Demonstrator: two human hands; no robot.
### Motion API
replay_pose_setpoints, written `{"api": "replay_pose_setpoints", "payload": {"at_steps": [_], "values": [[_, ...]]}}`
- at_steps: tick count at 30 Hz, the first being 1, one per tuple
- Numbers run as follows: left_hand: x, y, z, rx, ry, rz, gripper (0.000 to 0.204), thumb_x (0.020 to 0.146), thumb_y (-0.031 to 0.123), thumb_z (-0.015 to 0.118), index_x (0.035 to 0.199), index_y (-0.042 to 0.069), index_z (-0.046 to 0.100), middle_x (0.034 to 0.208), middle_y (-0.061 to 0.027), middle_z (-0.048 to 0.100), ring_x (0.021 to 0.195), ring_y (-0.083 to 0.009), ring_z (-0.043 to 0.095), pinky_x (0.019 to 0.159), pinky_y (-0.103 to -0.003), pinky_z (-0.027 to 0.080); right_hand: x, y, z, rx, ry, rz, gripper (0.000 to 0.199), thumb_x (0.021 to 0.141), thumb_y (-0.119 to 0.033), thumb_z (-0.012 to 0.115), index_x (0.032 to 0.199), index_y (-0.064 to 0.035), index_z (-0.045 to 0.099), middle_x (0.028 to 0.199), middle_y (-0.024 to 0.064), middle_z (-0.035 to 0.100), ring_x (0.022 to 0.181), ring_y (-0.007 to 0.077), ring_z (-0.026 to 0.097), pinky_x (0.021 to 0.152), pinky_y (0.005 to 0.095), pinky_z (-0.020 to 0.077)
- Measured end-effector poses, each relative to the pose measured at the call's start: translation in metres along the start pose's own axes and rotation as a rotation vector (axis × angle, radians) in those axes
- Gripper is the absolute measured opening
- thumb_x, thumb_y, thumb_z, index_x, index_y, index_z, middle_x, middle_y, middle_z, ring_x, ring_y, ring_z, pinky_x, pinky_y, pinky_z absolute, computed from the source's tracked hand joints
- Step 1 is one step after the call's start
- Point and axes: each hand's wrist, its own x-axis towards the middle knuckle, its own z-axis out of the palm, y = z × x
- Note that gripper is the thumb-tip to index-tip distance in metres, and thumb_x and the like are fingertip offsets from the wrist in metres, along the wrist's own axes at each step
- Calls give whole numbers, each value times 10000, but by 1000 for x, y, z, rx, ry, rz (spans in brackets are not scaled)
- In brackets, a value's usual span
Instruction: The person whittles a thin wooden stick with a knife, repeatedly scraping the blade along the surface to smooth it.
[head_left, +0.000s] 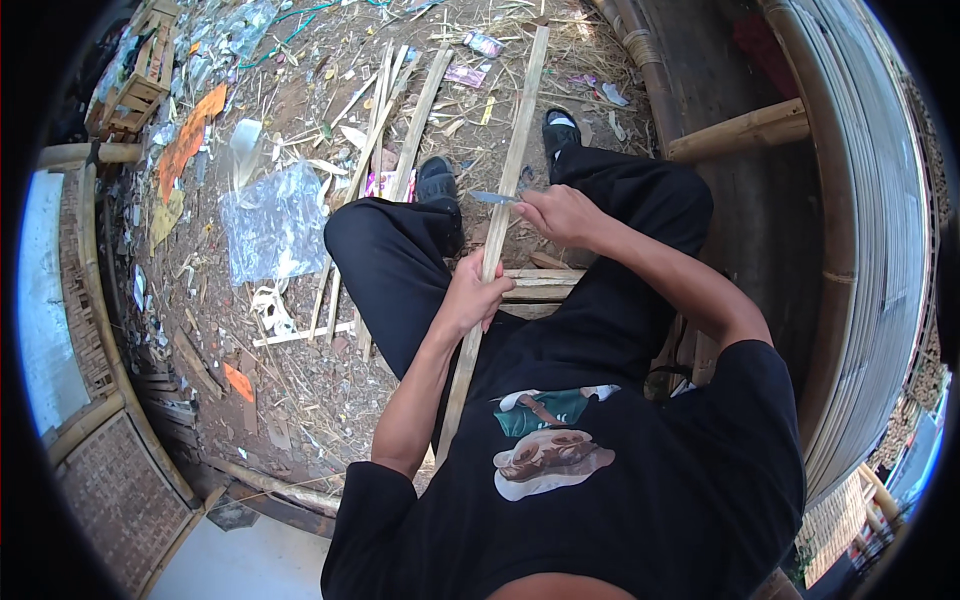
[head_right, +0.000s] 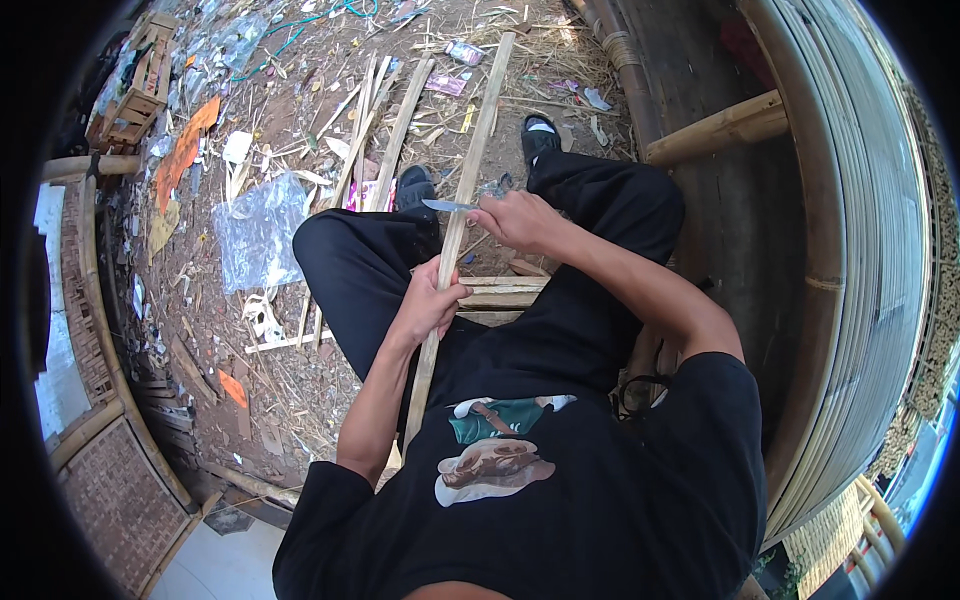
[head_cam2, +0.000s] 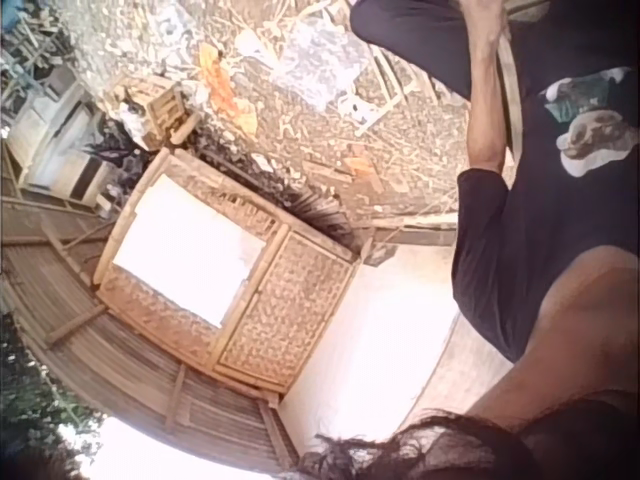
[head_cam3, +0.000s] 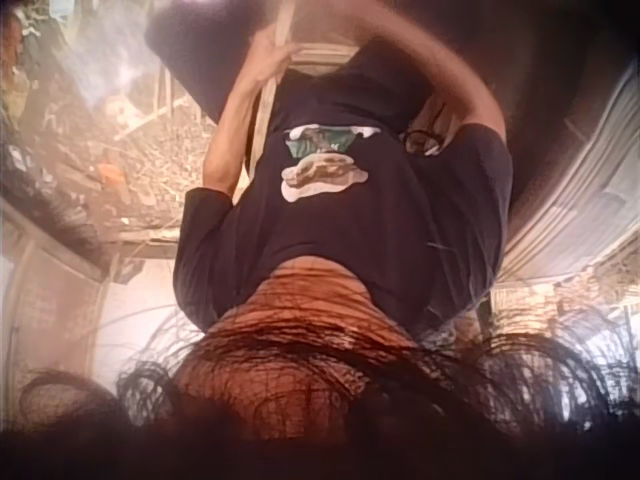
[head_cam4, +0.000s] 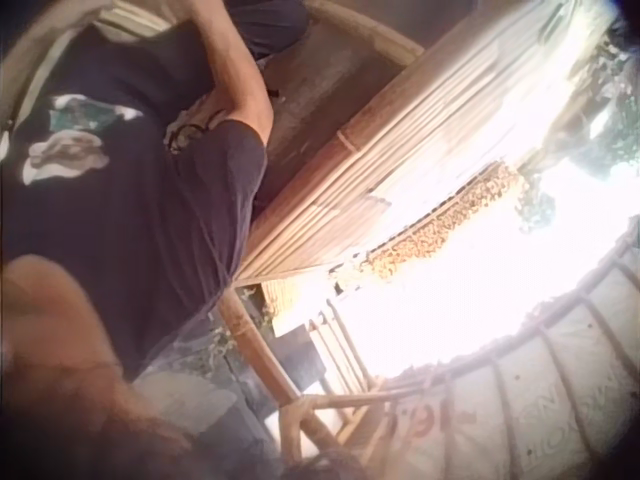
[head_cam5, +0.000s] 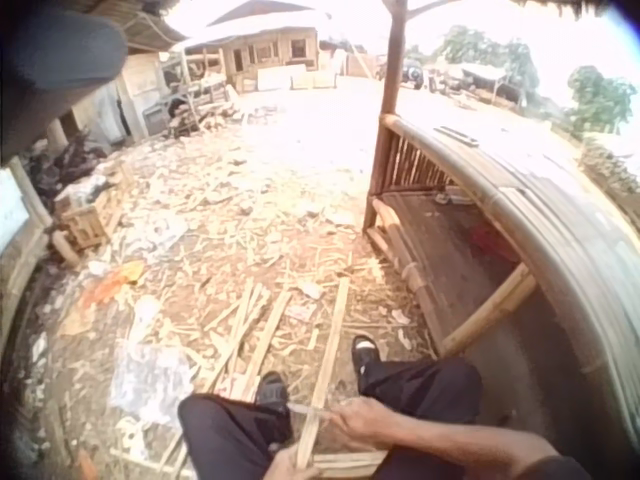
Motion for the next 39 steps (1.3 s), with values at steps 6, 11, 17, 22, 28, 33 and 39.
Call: {"api": "replay_pose_setpoints", "payload": {"at_steps": [6,11,17,22,28,33,39], "values": [[-4,2,0,-30,-15,-8,194,833,-54,562,871,50,402,521,6,425,302,-82,376,260,-258,313,3,-1,9,25,60,94,461,992,-438,433,820,-39,588,636,236,579,680,458,591,611,553,467],[-2,3,-2,-60,-42,-9,201,826,-65,551,867,60,399,536,6,430,305,-76,375,266,-251,318,10,1,-6,-10,5,50,496,987,-460,435,806,-32,609,647,244,583,673,469,589,609,548,470],[-6,-1,0,-40,-49,-8,194,823,-64,543,868,55,397,530,7,427,304,-79,370,269,-252,320,1,-8,1,-1,-1,-7,539,981,-488,434,776,-28,627,622,234,581,653,463,592,586,533,471],[-7,1,-1,-36,-51,-20,191,823,-67,539,870,53,399,523,13,421,306,-77,370,272,-250,318,17,1,-14,22,61,186,548,974,-493,443,761,-34,653,625,234,590,653,451,602,610,531,491],[-6,2,1,-53,-33,1,199,822,-73,532,866,59,391,529,9,417,305,-80,370,271,-248,309,16,-7,-6,-62,16,7,463,986,-418,454,792,-51,658,620,212,586,644,431,594,581,507,478],[-13,-2,-1,-61,-53,-31,210,811,-83,527,872,62,388,521,10,410,304,-92,386,266,-252,306,36,14,-22,-83,103,243,569,984,-489,420,763,-28,672,662,247,615,679,445,626,618,528,505],[-11,-5,-1,9,19,14,202,810,-74,537,871,59,398,535,-4,448,313,-85,399,273,-251,327,25,-11,-2,-119,-63,7,525,981,-445,460,756,-10,649,613,232,583,635,450,596,592,523,479]]}}
